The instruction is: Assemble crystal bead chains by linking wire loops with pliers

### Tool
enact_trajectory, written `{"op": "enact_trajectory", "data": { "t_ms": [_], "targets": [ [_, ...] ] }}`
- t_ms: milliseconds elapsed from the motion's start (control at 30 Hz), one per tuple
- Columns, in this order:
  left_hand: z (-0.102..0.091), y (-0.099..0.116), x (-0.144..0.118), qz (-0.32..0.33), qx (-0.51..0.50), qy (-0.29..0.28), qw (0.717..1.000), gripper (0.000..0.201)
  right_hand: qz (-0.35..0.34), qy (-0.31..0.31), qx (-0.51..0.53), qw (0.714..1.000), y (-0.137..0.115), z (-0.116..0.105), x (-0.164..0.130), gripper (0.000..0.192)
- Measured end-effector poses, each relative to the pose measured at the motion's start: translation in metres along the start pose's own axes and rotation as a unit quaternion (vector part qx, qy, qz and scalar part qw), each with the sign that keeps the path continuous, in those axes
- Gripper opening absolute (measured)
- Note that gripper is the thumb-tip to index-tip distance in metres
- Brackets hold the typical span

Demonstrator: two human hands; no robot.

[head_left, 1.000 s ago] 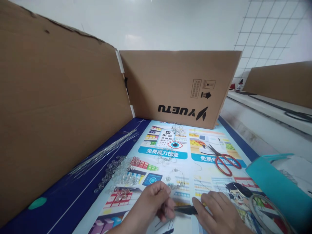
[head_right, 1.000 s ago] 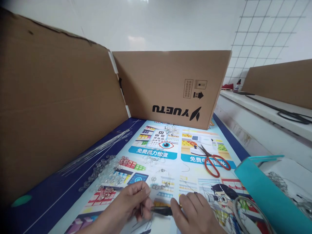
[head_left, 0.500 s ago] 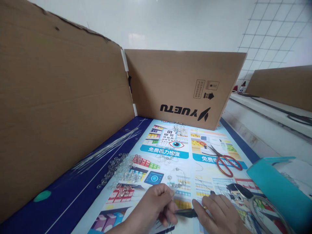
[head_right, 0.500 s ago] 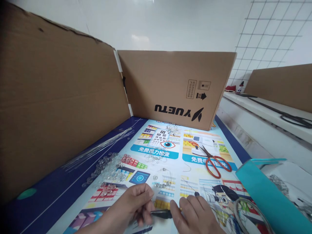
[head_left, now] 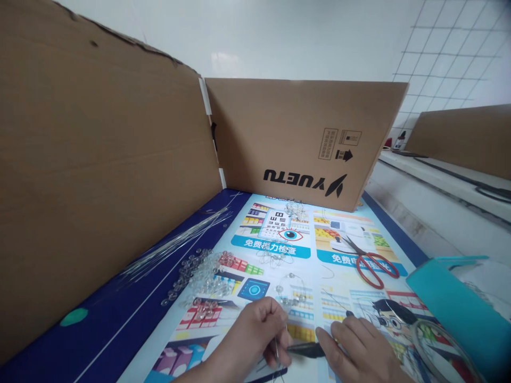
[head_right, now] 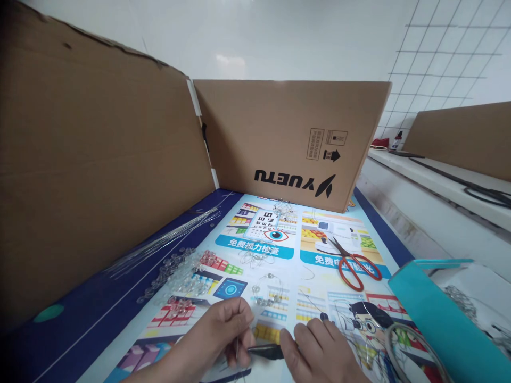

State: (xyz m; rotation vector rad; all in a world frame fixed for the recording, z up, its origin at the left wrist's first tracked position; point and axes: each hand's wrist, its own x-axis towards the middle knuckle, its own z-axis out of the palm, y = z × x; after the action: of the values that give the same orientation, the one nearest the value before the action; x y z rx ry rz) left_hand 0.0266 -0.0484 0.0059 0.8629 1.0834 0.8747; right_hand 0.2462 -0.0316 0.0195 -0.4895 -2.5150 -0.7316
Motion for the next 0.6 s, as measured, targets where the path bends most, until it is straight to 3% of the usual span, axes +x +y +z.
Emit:
{"op": "enact_trajectory", "data": {
  "t_ms": [200,267,367,467,600],
  "targets": [
    [0.000,0.004,-0.007,0.064,0.110,-0.001,0.992,0.019,0.089,-0.038,0.137,0.986,-0.007,0.012,-0.006,0.019],
    [-0.001,0.005,-0.009,0.093,0.160,-0.001,0.983,0.017,0.138,-0.065,0.194,0.969,-0.010,0.012,-0.007,0.016],
    [-0.002,0.006,-0.012,0.132,0.249,-0.004,0.960,0.015,0.202,-0.152,0.264,0.931,-0.011,0.010,-0.008,0.011],
    [-0.003,0.008,-0.015,0.146,0.330,-0.009,0.933,0.015,0.224,-0.229,0.301,0.898,-0.010,0.008,-0.008,0.012],
    [-0.001,0.011,-0.018,0.142,0.368,-0.014,0.919,0.014,0.244,-0.264,0.328,0.874,-0.009,0.006,-0.008,0.012]
  ]
}}
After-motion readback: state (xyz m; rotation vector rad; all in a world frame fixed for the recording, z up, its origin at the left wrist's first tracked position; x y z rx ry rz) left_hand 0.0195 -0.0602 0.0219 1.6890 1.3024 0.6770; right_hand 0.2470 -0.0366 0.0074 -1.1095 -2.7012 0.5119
